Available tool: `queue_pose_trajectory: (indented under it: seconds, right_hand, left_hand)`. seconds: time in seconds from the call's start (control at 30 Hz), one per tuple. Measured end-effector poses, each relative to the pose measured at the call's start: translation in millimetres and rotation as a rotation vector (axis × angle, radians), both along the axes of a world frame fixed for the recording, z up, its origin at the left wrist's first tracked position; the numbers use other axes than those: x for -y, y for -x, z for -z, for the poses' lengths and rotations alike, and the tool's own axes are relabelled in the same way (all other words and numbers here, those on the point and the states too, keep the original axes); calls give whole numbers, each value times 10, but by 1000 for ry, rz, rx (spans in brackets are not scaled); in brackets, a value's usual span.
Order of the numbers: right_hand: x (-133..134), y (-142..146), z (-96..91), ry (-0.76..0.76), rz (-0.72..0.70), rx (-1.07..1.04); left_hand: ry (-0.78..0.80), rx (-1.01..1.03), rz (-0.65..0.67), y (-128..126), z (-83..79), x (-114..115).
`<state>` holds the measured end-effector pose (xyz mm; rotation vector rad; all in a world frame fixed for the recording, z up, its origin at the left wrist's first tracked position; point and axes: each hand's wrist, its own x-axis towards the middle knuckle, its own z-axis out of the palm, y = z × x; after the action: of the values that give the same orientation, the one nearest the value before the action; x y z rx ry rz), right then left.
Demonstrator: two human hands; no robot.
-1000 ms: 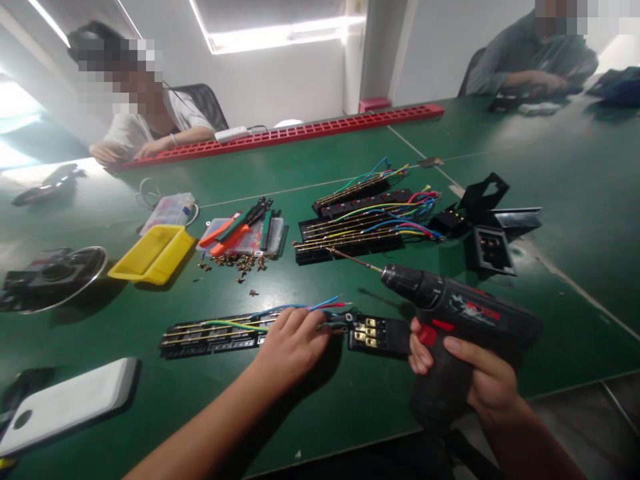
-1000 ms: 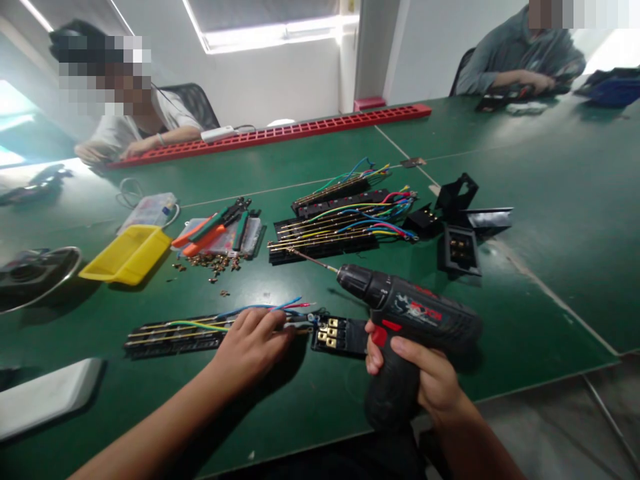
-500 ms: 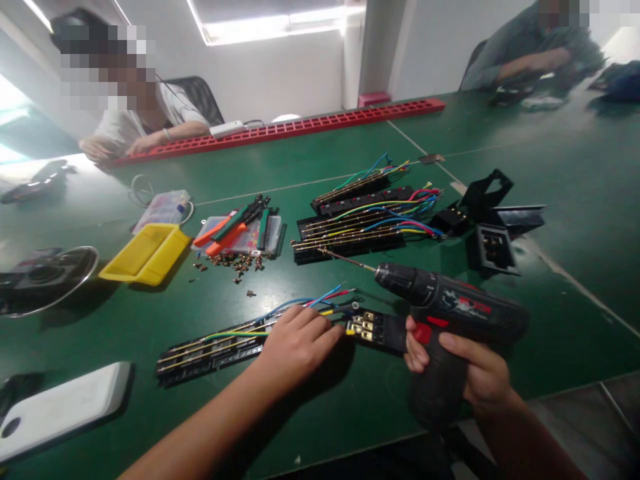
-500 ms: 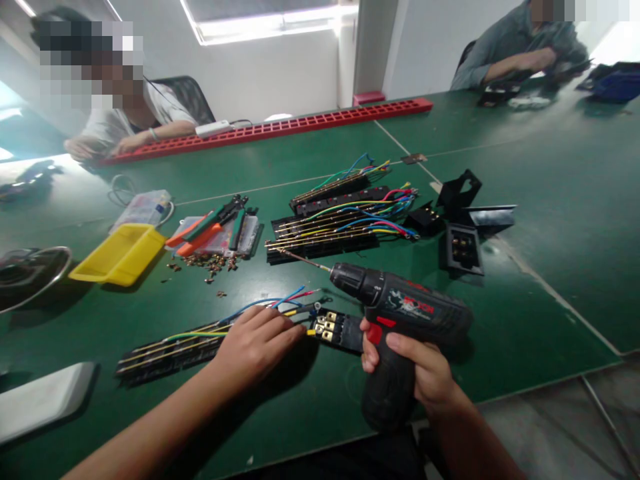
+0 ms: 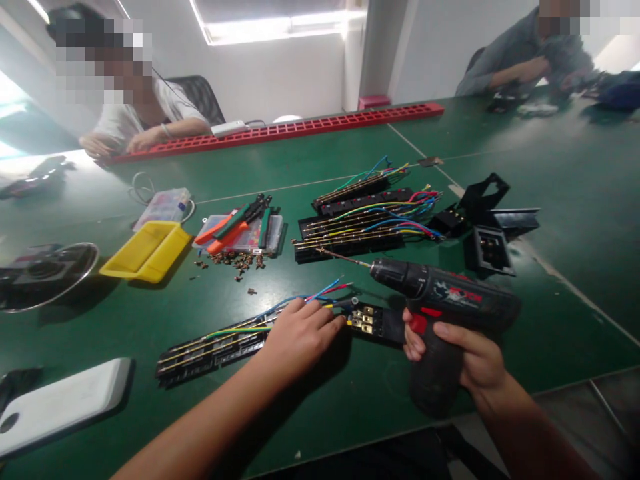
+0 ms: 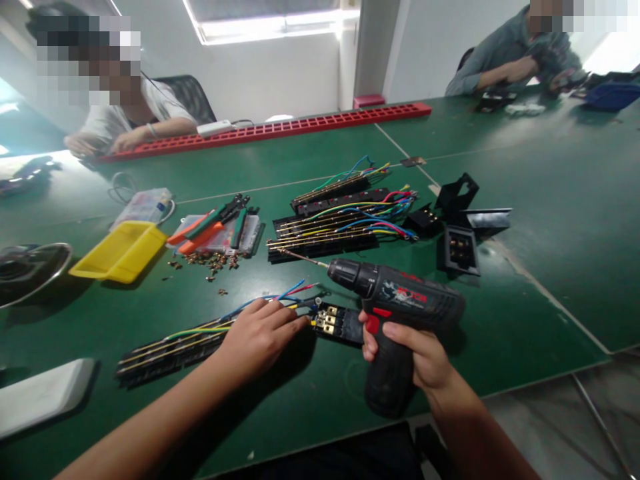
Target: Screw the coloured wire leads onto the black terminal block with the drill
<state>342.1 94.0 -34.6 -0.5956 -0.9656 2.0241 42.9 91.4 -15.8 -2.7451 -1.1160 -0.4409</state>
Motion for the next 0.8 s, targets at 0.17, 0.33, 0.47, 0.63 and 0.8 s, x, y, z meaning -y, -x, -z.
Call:
queue_pose_trajectory:
  seconds: [0.17, 0.33, 0.47, 0.63, 0.8]
  right_hand:
    - [-83, -10, -79, 4, -20, 79]
    - [-263, -52, -155, 3, -31, 146]
    - [-423, -58, -199, 2, -84, 170]
    - [-516, -67, -190, -10, -110, 216]
    - [-505, -69, -183, 7, -98, 225]
  left_hand:
    - [-69, 11, 28, -7, 35, 8]
    - [-120, 40, 70, -69, 26, 39]
    - [-151, 27, 72, -83, 34, 42]
    - [-152, 30, 44, -51, 56, 23]
    - [-109, 45, 13, -59, 100, 22]
